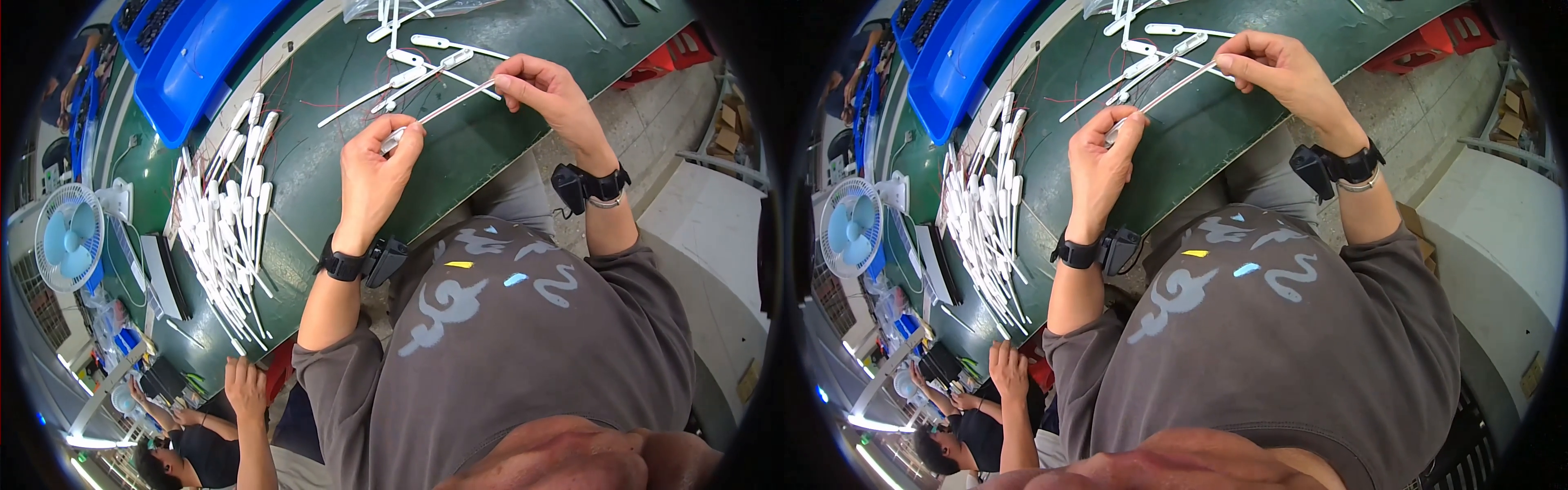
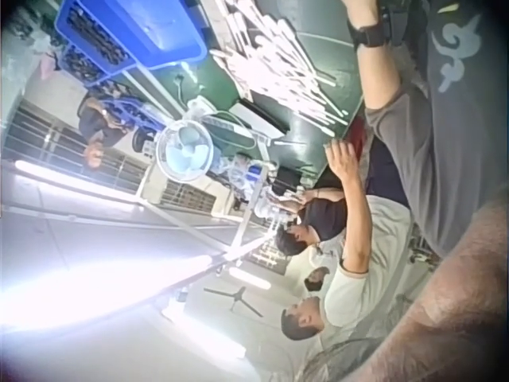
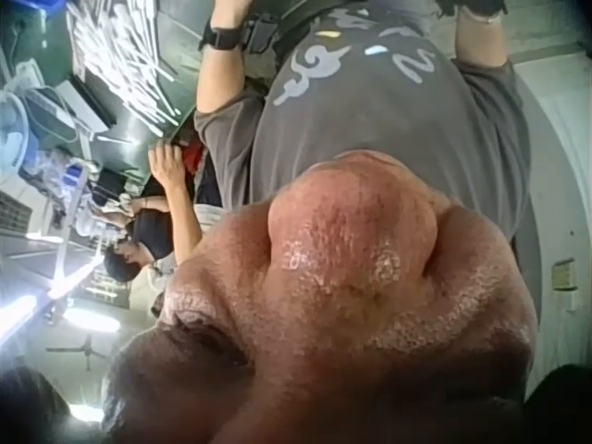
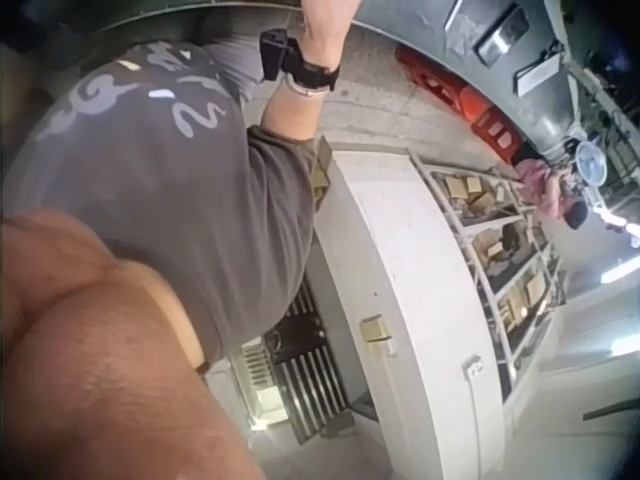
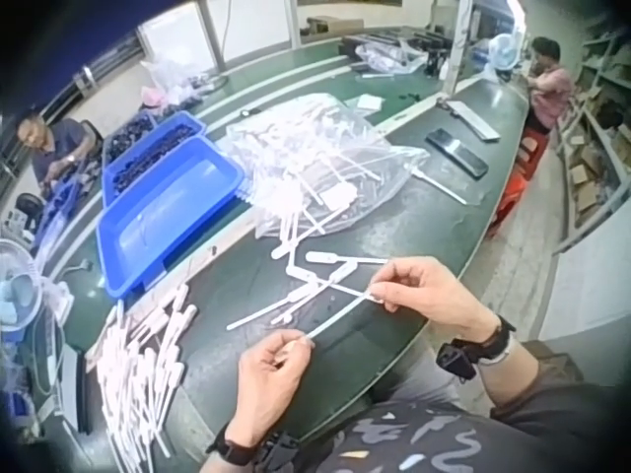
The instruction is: The person picks up a white plastic casing and a wire, then threads the wire through the casing by hand. They press a small component into the casing, snap a second plastic piece over it to close the assembly, and set it down on the table.
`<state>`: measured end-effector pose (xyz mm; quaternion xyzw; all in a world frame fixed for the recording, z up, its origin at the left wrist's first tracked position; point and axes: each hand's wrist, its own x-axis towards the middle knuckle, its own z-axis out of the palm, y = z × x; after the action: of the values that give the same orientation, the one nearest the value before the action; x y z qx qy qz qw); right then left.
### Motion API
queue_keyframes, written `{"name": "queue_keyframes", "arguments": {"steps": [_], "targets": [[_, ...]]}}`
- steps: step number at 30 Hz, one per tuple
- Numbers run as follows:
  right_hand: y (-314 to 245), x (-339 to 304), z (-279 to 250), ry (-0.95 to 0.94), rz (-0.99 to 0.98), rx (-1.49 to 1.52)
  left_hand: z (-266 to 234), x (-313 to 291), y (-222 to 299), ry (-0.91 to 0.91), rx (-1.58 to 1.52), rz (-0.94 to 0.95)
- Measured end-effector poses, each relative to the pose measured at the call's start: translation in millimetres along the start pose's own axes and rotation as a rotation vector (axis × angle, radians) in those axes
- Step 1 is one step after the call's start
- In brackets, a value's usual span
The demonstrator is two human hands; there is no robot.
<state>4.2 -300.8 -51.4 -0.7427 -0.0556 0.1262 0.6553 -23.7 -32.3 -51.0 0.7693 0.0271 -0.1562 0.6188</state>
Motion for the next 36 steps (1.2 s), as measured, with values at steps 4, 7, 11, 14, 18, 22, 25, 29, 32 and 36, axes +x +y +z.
{"name": "queue_keyframes", "arguments": {"steps": [4,7,11,14,18,22,25,29,32,36], "targets": [[0.2,0.5,10.0,0.172,-0.126,-0.136,2.7,2.9,-4.0,0.018,0.065,0.047],[-1.6,4.0,8.4,0.248,-0.216,-0.319,5.9,3.8,-8.4,0.019,0.138,0.146],[-12.3,13.8,1.4,0.118,-0.187,-0.574,5.7,0.2,-8.0,-0.018,0.184,0.195],[-16.2,21.4,4.7,-0.065,-0.040,-0.622,5.5,-2.2,-3.0,-0.074,0.283,0.221],[-2.7,30.6,13.0,-0.169,-0.175,-0.733,6.4,-5.6,-0.3,-0.173,0.328,0.214],[6.3,34.9,20.0,-0.207,-0.403,-0.762,7.8,-5.4,-5.3,-0.144,0.439,0.351],[10.1,32.7,19.8,-0.123,-0.654,-0.857,9.6,-8.0,-4.5,-0.125,0.522,0.393],[-20.0,17.2,16.8,-0.167,-0.304,-0.785,9.5,-8.2,-6.5,-0.098,0.617,0.424],[-32.4,5.5,18.2,-0.144,-0.214,-0.682,10.6,-9.0,-7.7,-0.057,0.677,0.509],[-41.0,-9.3,23.7,-0.050,-0.320,-0.666,8.5,-12.2,-2.9,0.129,0.749,0.749]]}}
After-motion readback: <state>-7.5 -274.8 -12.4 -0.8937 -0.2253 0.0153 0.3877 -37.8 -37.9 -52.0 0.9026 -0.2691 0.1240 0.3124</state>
